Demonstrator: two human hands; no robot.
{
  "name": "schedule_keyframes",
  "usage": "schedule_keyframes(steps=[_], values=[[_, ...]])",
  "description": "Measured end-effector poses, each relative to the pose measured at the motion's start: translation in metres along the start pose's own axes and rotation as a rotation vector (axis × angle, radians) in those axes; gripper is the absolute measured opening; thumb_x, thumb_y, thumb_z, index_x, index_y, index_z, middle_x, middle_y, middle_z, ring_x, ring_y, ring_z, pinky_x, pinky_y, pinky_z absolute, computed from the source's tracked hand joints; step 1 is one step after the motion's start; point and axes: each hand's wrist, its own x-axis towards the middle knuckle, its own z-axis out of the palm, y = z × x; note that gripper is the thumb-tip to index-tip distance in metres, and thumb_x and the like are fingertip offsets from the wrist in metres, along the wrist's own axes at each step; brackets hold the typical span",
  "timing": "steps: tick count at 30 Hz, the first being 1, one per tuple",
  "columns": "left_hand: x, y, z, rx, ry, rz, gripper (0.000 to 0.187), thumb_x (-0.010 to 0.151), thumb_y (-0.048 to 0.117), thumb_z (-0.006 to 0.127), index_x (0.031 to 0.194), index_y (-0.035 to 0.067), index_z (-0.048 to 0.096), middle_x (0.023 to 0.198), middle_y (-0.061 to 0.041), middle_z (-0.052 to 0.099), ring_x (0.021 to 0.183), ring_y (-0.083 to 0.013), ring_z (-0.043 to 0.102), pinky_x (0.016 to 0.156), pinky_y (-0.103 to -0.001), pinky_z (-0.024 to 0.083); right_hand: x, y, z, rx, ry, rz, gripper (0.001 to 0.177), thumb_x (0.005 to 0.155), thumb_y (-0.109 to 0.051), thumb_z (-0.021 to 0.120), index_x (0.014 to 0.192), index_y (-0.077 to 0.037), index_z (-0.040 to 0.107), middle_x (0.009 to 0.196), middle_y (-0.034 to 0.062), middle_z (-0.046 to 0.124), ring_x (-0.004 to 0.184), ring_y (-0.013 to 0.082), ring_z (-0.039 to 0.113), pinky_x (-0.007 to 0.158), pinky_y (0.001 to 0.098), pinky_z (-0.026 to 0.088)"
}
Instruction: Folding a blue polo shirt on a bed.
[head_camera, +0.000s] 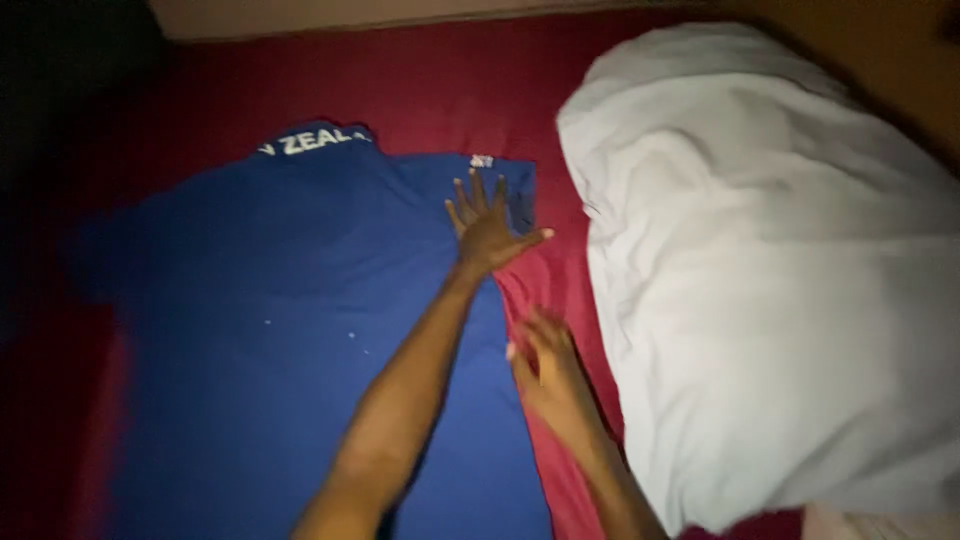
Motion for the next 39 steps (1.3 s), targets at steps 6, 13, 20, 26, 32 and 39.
schedule_keyframes(steps=[6,13,20,26,32,39], values=[[0.0,-0.005,-0.001,0.047,-0.011,0.099,0.121,0.065,0.061,0.082,0.161,0.014,0.026,0.171,-0.021,-0.002,0.155,-0.0477,-0.011,0.116,-0.074,-0.005,-0.164,-0.03,-0.034,-0.14,-0.191,0.404,0.063,0.077,-0.029,0.086,0.127,0.002,0.064,0.109,0.0242,0.063,0.101,0.0351,0.065,0.089,0.0446,0.053],[0.019,0.022,0.056,0.342,0.296,0.134,0.079,0.082,0.031,0.076,0.151,0.006,0.045,0.152,-0.02,0.046,0.141,-0.0484,0.04,0.11,-0.076,0.028,-0.283,0.066,0.042,0.354,-0.466,0.135,0.046,0.076,-0.012,0.089,0.12,-0.002,0.076,0.12,0.0236,0.077,0.115,0.0371,0.07,0.095,0.0455,0.054],[0.084,-0.047,0.027,-0.265,0.545,0.143,0.02,0.092,0.012,0.057,0.106,0.002,0.067,0.098,-0.02,0.071,0.09,-0.0347,0.067,0.076,-0.05,0.052,-0.306,0.051,0.088,-0.054,0.152,0.191,0.044,0.073,-0.023,0.077,0.11,-0.001,0.07,0.104,0.0214,0.071,0.092,0.0377,0.074,0.086,0.0451,0.057],[0.06,-0.193,-0.083,-1.051,0.63,-0.249,0.026,0.099,0.03,0.048,0.093,0.008,0.061,0.079,-0.005,0.054,0.071,-0.0209,0.05,0.065,-0.041,0.042,-0.325,0.074,0.221,0.298,-0.123,-0.132,0.02,0.083,-0.025,0.074,0.093,-0.008,0.077,0.085,0.0131,0.072,0.078,0.0292,0.073,0.076,0.0439,0.057],[0.007,-0.299,-0.106,-1.435,0.63,-0.528,0.031,0.095,0.034,0.056,0.114,0.011,0.063,0.104,-0.002,0.061,0.089,-0.0205,0.057,0.081,-0.041,0.047,-0.229,-0.111,0.175,-0.134,0.394,-0.31,0.019,0.07,-0.028,0.073,0.057,-0.019,0.064,0.051,-0.0005,0.057,0.044,0.0124,0.059,0.041,0.0293,0.052],[-0.016,-0.274,-0.123,-0.809,0.684,-0.421,0.046,0.081,0.016,0.074,0.119,-0.004,0.058,0.111,-0.014,0.059,0.101,-0.0254,0.055,0.094,-0.039,0.049,-0.214,-0.113,0.162,-0.081,0.464,-0.364,0.029,0.088,-0.033,0.057,0.068,-0.02,0.073,0.059,-0.0066,0.066,0.048,0.0089,0.058,0.043,0.0288,0.042]])
